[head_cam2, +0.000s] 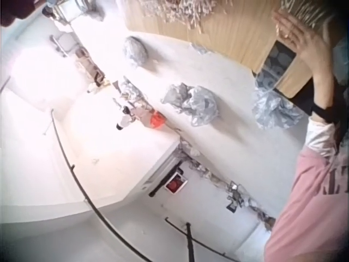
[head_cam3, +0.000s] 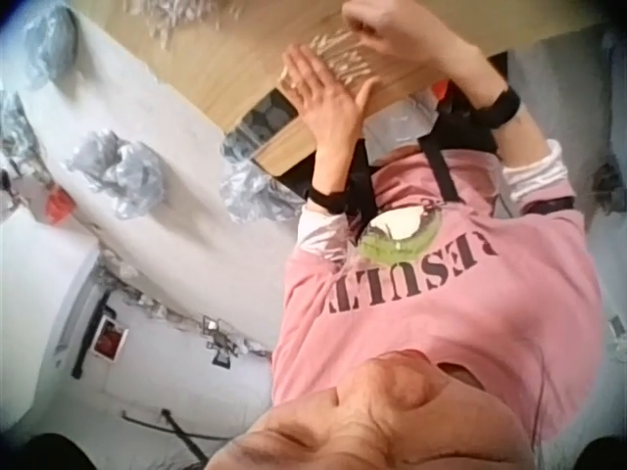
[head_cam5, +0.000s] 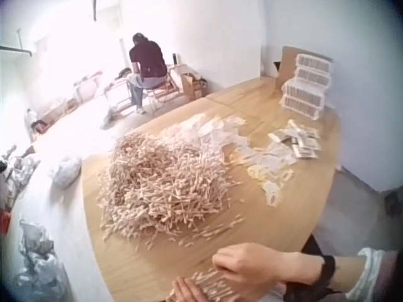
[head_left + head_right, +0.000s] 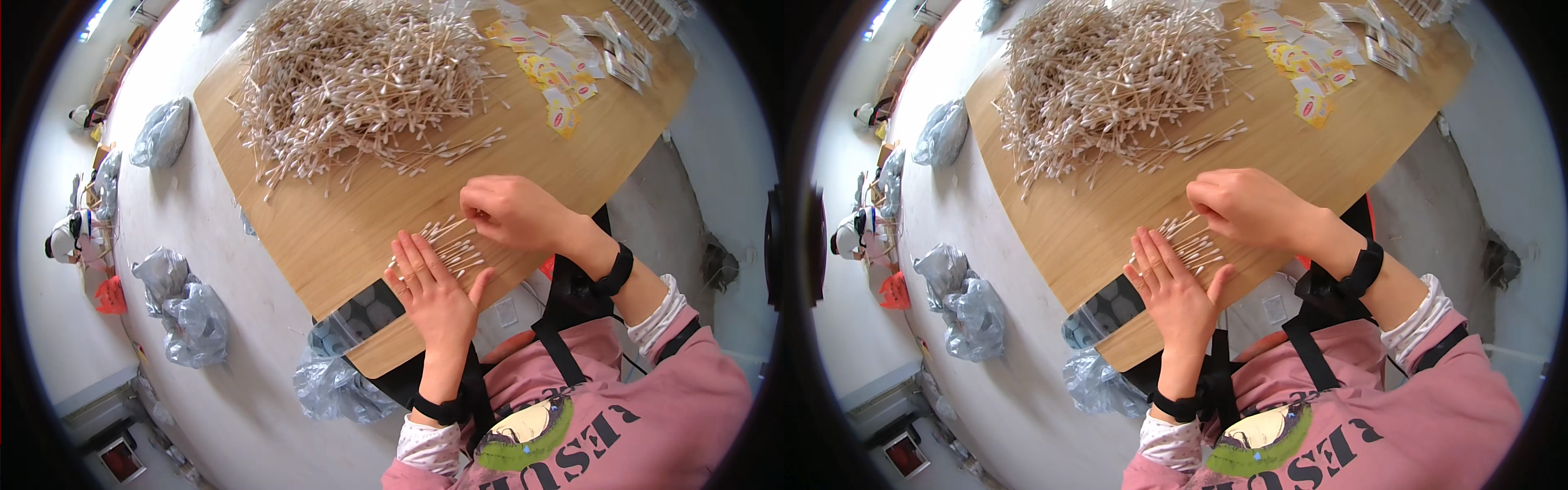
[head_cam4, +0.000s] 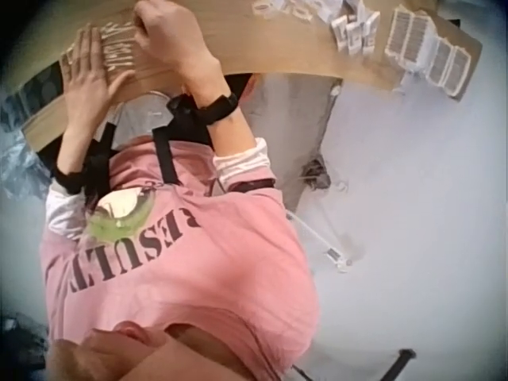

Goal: Packaging several cotton swabs into small plastic bags and sealing them with yellow stickers.

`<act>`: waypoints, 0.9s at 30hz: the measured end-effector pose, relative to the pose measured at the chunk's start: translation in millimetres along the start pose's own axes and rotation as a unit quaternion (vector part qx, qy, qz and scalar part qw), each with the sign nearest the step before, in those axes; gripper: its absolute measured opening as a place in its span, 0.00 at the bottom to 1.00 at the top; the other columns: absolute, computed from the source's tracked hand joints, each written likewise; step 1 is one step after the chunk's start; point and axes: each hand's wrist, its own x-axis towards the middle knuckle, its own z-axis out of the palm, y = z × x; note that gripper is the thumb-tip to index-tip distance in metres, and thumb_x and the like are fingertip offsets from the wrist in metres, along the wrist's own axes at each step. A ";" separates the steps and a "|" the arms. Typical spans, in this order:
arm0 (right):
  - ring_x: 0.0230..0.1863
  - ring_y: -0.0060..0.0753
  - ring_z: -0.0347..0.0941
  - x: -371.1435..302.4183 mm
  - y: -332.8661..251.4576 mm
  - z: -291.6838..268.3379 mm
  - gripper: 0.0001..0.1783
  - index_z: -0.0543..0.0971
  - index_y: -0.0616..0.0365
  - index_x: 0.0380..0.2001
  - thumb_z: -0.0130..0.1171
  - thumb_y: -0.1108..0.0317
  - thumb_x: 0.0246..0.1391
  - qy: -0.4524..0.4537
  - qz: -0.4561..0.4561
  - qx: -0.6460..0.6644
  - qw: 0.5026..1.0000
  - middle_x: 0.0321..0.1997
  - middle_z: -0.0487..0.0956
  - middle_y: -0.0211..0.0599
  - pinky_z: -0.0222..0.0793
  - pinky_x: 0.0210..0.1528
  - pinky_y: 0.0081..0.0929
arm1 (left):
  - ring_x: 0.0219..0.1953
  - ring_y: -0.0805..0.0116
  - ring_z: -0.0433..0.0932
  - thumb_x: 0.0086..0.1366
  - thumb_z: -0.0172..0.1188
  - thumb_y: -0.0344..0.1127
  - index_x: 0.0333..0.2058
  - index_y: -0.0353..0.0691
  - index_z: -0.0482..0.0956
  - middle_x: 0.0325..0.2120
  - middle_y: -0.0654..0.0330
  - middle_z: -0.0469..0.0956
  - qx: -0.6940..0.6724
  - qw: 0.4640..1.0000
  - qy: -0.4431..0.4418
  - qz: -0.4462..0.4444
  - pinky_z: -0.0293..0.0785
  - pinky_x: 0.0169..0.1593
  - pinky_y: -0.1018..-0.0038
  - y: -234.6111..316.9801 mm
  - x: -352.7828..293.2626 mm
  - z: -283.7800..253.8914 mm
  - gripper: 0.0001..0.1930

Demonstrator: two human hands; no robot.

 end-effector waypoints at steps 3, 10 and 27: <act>0.37 0.48 0.76 -11.1 8.5 9.3 0.02 0.75 0.60 0.30 0.57 0.76 0.52 0.039 0.026 0.077 0.996 0.33 0.78 0.41 0.72 0.38 0.40 | 0.75 0.49 0.41 0.60 0.54 0.71 0.69 0.23 0.46 0.72 0.40 0.46 0.006 1.000 0.004 0.002 0.30 0.74 0.52 -0.8 -1.3 0.8 0.58; 0.38 0.48 0.76 -12.8 5.7 32.0 0.04 0.77 0.60 0.33 0.57 0.77 0.53 0.157 0.067 0.136 0.976 0.35 0.78 0.42 0.72 0.40 0.39 | 0.75 0.49 0.42 0.64 0.54 0.67 0.69 0.24 0.46 0.72 0.40 0.47 0.017 1.000 0.012 0.003 0.31 0.74 0.51 -0.5 -3.2 1.2 0.54; 0.39 0.49 0.76 11.2 -4.0 34.8 0.03 0.76 0.61 0.33 0.56 0.76 0.54 0.204 0.115 0.202 0.951 0.36 0.78 0.44 0.71 0.40 0.39 | 0.73 0.48 0.50 0.69 0.55 0.54 0.69 0.31 0.53 0.69 0.46 0.57 -0.002 0.997 0.070 0.030 0.32 0.73 0.48 -7.4 -0.5 -2.3 0.41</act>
